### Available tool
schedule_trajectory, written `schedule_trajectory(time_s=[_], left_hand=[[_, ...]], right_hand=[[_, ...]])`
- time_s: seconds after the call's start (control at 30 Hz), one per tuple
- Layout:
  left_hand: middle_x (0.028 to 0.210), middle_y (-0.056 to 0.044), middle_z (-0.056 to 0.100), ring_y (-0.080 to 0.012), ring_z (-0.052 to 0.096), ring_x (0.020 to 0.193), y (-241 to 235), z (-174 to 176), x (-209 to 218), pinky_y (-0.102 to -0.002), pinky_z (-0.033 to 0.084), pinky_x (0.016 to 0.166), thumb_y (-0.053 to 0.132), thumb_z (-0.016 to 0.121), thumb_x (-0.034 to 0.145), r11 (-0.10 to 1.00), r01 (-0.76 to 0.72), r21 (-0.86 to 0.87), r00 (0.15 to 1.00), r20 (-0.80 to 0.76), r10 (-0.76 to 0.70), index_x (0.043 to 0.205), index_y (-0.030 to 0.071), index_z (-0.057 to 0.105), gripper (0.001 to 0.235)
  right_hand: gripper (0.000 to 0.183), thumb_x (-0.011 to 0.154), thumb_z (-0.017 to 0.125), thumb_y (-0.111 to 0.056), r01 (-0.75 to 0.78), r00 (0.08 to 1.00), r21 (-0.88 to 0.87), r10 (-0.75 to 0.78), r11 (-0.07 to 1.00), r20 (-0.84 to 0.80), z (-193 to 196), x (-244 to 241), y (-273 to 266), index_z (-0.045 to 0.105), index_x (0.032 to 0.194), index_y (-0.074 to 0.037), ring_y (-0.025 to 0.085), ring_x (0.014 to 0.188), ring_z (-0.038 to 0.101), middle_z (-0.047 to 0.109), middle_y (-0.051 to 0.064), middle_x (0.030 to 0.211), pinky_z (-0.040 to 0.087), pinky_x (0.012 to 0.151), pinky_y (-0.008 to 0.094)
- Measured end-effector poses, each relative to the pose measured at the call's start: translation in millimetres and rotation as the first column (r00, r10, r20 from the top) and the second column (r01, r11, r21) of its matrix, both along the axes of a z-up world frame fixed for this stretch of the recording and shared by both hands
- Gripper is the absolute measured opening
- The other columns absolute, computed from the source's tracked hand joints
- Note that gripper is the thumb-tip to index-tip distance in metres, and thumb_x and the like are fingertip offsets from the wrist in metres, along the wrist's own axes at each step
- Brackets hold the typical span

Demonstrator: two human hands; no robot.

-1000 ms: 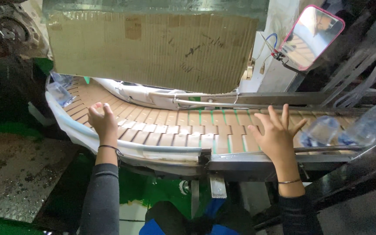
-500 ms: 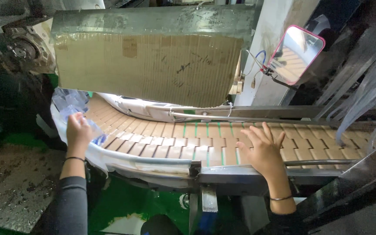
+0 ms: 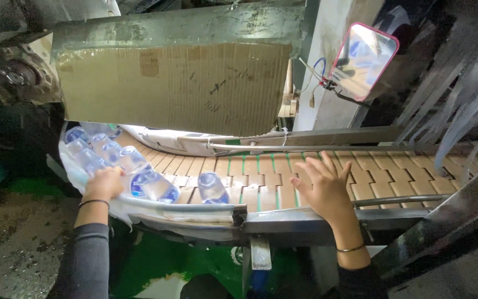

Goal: Arranging and placing plastic water cups onto a moving conveyor belt in a production line to ensure every slot is filled.

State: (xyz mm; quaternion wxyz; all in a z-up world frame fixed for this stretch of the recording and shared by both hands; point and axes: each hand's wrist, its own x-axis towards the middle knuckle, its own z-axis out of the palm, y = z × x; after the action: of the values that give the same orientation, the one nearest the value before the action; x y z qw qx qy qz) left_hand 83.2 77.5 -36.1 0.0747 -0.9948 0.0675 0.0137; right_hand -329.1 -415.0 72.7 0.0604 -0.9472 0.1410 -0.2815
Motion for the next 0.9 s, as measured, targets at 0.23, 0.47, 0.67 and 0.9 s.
schedule_trajectory(time_s=[0.23, 0.47, 0.67, 0.9], left_hand=[[0.146, -0.024, 0.058, -0.0410, 0.052, 0.139, -166.1, 109.9, -146.6, -0.054, 0.038, 0.121, 0.027, 0.084, 0.074, 0.912, 0.410, -0.026, 0.781, -0.506, -0.366, 0.148, 0.006, 0.050, 0.084], [0.113, -0.017, 0.064, -0.0413, 0.064, 0.110, -208.2, 168.3, -231.1, -0.051, 0.054, 0.094, 0.029, 0.088, 0.069, 0.405, 0.803, -0.437, 0.571, 0.368, -0.734, 0.127, 0.010, 0.061, 0.067], [0.119, -0.024, 0.059, -0.0427, 0.061, 0.114, -158.4, 220.7, -237.4, -0.052, 0.054, 0.096, 0.025, 0.088, 0.079, 0.181, 0.720, -0.670, 0.671, 0.604, -0.430, 0.131, -0.001, 0.058, 0.066], [0.127, -0.026, 0.058, -0.0490, 0.059, 0.114, -56.4, 201.9, -191.8, -0.055, 0.054, 0.093, 0.021, 0.087, 0.082, 0.412, 0.486, -0.770, 0.839, 0.544, 0.028, 0.141, 0.004, 0.055, 0.069]], right_hand=[[0.045, 0.097, 0.053, -0.064, -0.037, 0.996, 0.010, 0.037, 0.999, -0.082, 0.8, -0.8, -3.2, 0.065, 0.129, -0.035, 0.035, 0.149, 0.039, 0.064, 0.002, 0.137, 0.015, 0.110, 0.084], [0.030, 0.106, 0.052, -0.032, 0.019, 0.959, 0.088, -0.043, 0.996, 0.279, 1.4, -7.5, -8.1, 0.064, 0.133, -0.024, 0.038, 0.148, 0.040, 0.062, 0.008, 0.138, 0.013, 0.111, 0.082], [0.030, 0.106, 0.059, -0.043, 0.163, 0.904, -0.100, -0.108, 0.982, 0.413, -11.0, -5.5, -19.0, 0.066, 0.130, -0.026, 0.043, 0.154, 0.036, 0.064, 0.009, 0.141, -0.005, 0.113, 0.076], [0.020, 0.104, 0.066, -0.042, 0.188, 0.874, -0.189, -0.076, 0.964, 0.480, -16.9, -4.0, -17.0, 0.073, 0.116, -0.027, 0.041, 0.154, 0.042, 0.069, 0.005, 0.136, -0.007, 0.118, 0.069]])
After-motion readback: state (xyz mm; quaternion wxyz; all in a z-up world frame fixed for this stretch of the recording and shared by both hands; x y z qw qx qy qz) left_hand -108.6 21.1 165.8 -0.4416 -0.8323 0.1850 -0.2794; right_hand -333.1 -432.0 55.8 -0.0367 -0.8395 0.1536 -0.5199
